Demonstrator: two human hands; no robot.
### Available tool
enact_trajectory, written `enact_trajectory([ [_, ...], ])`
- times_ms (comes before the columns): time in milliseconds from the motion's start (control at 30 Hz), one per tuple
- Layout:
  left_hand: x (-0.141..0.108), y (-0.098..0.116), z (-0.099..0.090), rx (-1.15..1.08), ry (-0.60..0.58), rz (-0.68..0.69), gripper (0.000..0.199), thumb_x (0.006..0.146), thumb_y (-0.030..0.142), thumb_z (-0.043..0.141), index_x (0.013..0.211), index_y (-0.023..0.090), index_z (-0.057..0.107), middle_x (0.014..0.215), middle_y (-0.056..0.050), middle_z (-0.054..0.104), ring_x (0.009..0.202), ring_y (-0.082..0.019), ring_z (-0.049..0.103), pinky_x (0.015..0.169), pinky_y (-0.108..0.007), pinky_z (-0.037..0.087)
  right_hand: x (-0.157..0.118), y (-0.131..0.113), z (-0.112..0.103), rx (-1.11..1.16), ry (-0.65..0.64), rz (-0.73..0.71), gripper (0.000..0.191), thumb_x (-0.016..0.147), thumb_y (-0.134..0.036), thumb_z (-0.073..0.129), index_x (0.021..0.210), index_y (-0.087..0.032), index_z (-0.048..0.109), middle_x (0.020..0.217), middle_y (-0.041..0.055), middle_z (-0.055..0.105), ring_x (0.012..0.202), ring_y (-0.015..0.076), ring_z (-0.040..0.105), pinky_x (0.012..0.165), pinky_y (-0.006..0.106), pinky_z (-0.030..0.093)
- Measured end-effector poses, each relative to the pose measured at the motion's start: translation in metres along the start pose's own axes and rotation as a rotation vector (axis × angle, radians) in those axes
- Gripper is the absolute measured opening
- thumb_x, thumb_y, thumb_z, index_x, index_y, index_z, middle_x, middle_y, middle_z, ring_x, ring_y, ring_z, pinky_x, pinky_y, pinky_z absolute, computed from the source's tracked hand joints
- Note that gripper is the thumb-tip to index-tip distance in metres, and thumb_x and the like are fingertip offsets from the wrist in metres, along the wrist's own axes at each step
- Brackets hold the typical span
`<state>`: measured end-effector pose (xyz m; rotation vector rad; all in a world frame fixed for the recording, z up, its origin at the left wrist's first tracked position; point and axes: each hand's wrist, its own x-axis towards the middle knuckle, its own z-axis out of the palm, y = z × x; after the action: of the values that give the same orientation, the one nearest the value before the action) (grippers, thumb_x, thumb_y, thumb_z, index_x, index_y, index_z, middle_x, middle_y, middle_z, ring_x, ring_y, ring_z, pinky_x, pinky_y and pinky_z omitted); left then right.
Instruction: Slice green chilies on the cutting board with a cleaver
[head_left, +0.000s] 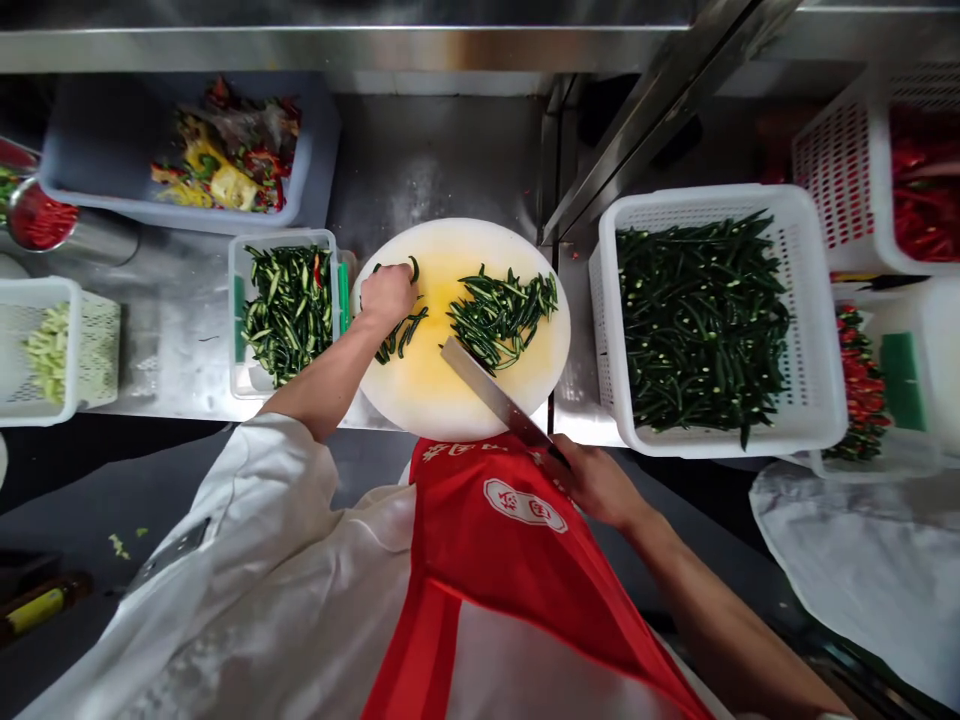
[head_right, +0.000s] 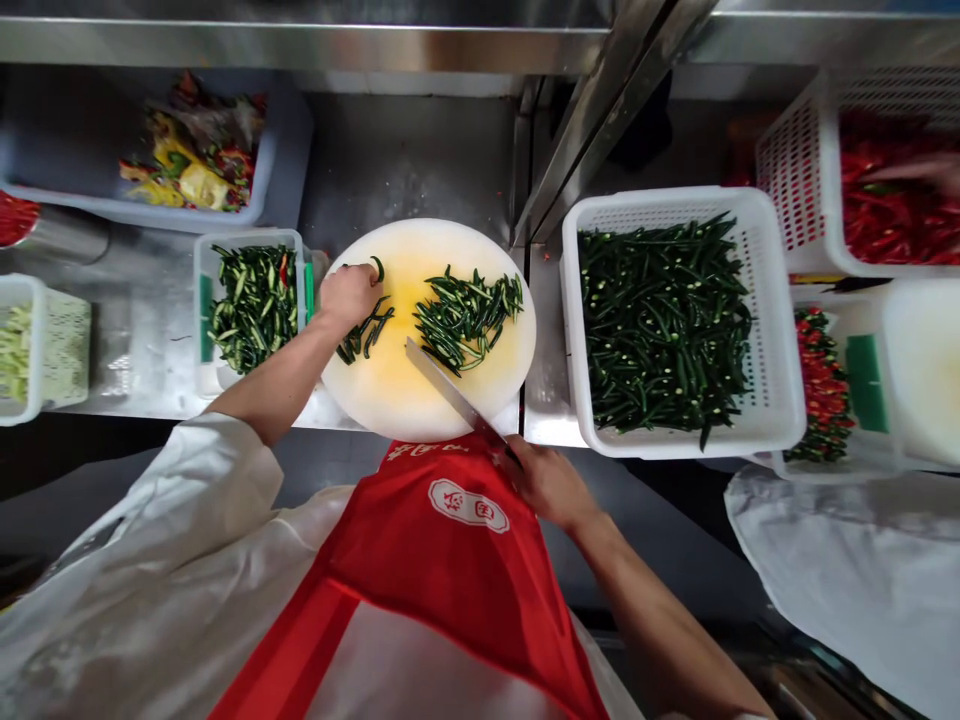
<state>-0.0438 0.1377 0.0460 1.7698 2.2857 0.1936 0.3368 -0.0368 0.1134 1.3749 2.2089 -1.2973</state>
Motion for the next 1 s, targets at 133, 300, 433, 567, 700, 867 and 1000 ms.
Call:
enact_trajectory([
  [133,-0.042,0.004,-0.003,-0.264,0.140,0.299,0.012,0.088,0.025,0.055,0.093,0.018,0.062,0.094,-0.007,0.064,0.086,-0.020,0.061,0.084,-0.035,0.050,0.006,0.000,0.003,0.130,0.075,0.075,0.026,0.099,-0.045,0.036,0.099,-0.023,0.050,0.082,0.0059,0.070,0.075,0.0234,0.066,0.063,0.029,0.038],
  [300,-0.117,0.001,0.028,-0.360,-0.056,0.640,0.015,0.095,0.023,0.047,0.095,0.017,0.061,0.098,-0.007,0.064,0.093,-0.018,0.060,0.086,-0.033,0.051,0.013,-0.003,0.004,0.165,0.066,0.097,0.024,0.098,-0.045,0.037,0.099,-0.023,0.049,0.079,0.0054,0.069,0.073,0.0230,0.066,0.062,0.028,0.037],
  [433,-0.147,0.003,0.049,-0.326,-0.047,0.612,0.019,0.095,0.020,0.047,0.100,0.017,0.064,0.103,-0.010,0.063,0.101,-0.021,0.059,0.093,-0.037,0.051,0.014,-0.006,-0.002,0.074,0.057,0.079,0.024,0.099,-0.042,0.036,0.100,-0.023,0.050,0.080,0.0069,0.069,0.075,0.0237,0.066,0.062,0.028,0.035],
  [567,-0.151,0.008,0.051,-0.345,-0.039,0.592,0.020,0.096,0.022,0.047,0.102,0.017,0.065,0.105,-0.009,0.063,0.101,-0.020,0.060,0.094,-0.035,0.052,0.012,-0.012,-0.009,-0.002,0.043,0.050,0.024,0.099,-0.040,0.036,0.102,-0.022,0.051,0.080,0.0076,0.069,0.076,0.0248,0.065,0.061,0.029,0.033],
  [700,-0.151,0.012,0.053,-0.322,-0.074,0.629,0.021,0.097,0.022,0.045,0.095,0.017,0.065,0.100,-0.007,0.065,0.096,-0.018,0.061,0.091,-0.032,0.053,0.005,-0.018,-0.020,-0.007,0.004,0.001,0.024,0.100,-0.039,0.035,0.101,-0.022,0.052,0.084,0.0085,0.070,0.076,0.0239,0.065,0.062,0.029,0.033],
  [867,-0.152,0.012,0.056,-0.299,-0.050,0.626,0.021,0.097,0.021,0.044,0.091,0.018,0.064,0.100,-0.007,0.065,0.095,-0.017,0.061,0.091,-0.031,0.052,-0.003,-0.018,-0.033,0.017,-0.065,0.008,0.025,0.101,-0.043,0.035,0.103,-0.023,0.051,0.081,0.0067,0.071,0.072,0.0224,0.066,0.058,0.028,0.032],
  [1000,-0.154,0.015,0.059,-0.319,-0.045,0.615,0.019,0.095,0.020,0.045,0.088,0.018,0.063,0.099,-0.007,0.065,0.096,-0.017,0.061,0.091,-0.030,0.052,0.019,-0.018,-0.015,-0.027,-0.051,0.012,0.023,0.100,-0.038,0.036,0.108,-0.021,0.050,0.084,0.0087,0.072,0.075,0.0228,0.068,0.060,0.027,0.034],
])
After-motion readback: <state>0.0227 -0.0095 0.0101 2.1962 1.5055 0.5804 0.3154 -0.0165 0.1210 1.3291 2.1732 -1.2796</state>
